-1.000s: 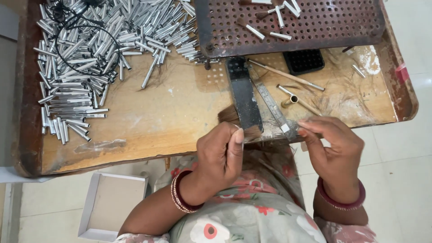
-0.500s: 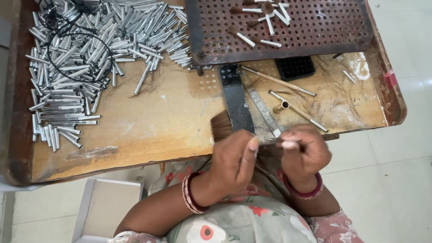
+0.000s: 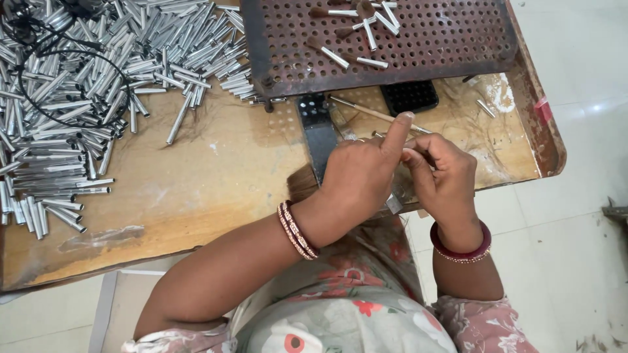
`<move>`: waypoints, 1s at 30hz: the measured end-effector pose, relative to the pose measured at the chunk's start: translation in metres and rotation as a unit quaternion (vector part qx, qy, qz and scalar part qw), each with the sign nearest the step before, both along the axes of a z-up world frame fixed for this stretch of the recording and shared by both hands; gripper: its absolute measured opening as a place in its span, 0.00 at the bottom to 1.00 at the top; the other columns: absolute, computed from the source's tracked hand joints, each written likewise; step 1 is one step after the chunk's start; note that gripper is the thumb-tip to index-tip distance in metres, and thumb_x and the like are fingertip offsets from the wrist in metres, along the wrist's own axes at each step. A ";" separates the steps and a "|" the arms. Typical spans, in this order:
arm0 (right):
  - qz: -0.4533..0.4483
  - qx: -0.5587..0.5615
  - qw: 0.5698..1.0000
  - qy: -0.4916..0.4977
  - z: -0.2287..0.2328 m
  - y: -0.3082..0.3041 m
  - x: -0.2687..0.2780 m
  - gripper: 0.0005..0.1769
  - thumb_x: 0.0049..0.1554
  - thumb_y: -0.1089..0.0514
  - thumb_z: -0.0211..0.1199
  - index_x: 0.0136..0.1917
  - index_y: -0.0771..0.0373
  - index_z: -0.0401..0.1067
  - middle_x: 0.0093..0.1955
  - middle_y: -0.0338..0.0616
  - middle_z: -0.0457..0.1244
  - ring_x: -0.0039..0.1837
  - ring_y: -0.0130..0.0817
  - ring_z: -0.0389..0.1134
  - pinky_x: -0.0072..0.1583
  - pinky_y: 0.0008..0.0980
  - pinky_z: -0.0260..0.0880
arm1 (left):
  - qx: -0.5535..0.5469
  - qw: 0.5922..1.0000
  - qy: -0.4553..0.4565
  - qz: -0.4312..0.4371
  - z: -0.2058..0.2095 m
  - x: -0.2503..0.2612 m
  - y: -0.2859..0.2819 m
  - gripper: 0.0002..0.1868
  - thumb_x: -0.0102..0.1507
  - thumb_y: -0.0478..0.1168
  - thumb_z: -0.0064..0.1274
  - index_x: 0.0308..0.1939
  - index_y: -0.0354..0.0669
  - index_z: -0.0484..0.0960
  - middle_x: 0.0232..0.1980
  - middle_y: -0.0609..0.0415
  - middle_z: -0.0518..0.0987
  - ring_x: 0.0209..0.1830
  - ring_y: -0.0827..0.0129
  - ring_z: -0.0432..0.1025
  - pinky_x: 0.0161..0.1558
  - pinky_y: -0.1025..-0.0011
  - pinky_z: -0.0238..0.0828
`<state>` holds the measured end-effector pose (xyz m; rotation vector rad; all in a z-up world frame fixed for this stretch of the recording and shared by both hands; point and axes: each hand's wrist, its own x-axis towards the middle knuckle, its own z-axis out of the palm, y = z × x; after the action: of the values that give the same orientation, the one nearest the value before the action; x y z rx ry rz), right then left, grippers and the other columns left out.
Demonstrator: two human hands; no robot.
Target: The recorder is seen assembling small metal tubes, likely for industrial use.
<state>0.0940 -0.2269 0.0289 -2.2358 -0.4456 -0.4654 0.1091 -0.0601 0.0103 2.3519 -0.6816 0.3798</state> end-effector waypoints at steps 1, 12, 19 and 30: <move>-0.002 0.001 1.000 0.003 0.003 -0.002 0.001 0.04 0.65 0.64 0.64 0.49 0.69 0.73 0.41 0.45 0.69 0.43 0.24 0.70 0.45 0.25 0.68 | 0.001 1.000 0.003 -0.002 -0.002 0.000 0.000 0.39 0.59 0.34 0.52 0.75 0.37 0.60 0.35 0.45 0.82 0.31 0.49 0.78 0.35 0.54 0.73; 0.061 -0.225 0.960 -0.156 0.050 0.008 -0.008 0.38 0.49 0.44 0.70 0.66 0.69 0.69 0.65 0.62 0.64 0.67 0.62 0.65 0.66 0.51 0.66 | -0.012 1.000 -0.012 0.006 0.024 -0.012 0.015 0.42 0.56 0.35 0.57 0.74 0.38 0.60 0.50 0.41 0.82 0.45 0.47 0.78 0.44 0.54 0.73; -0.019 -0.281 0.942 -0.181 0.008 0.000 -0.018 0.46 0.49 0.41 0.69 0.72 0.69 0.61 0.70 0.62 0.61 0.69 0.60 0.64 0.70 0.53 0.60 | -0.116 0.991 -0.066 0.007 0.058 -0.047 0.062 0.38 0.63 0.40 0.63 0.74 0.39 0.62 0.67 0.39 0.75 0.69 0.48 0.70 0.66 0.56 0.68; -0.008 -0.130 0.986 -0.107 -0.018 0.001 0.001 0.14 0.55 0.57 0.75 0.52 0.61 0.76 0.47 0.42 0.70 0.52 0.41 0.68 0.63 0.41 0.58 | -0.334 0.934 -0.098 0.076 0.030 -0.082 0.100 0.10 0.68 0.32 0.54 0.34 0.40 0.71 0.55 0.43 0.80 0.57 0.56 0.78 0.61 0.65 0.76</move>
<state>0.0945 -0.2258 0.0113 -2.4504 -0.6318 -0.6936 0.0273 0.0403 0.0399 1.7274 -0.3732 0.7870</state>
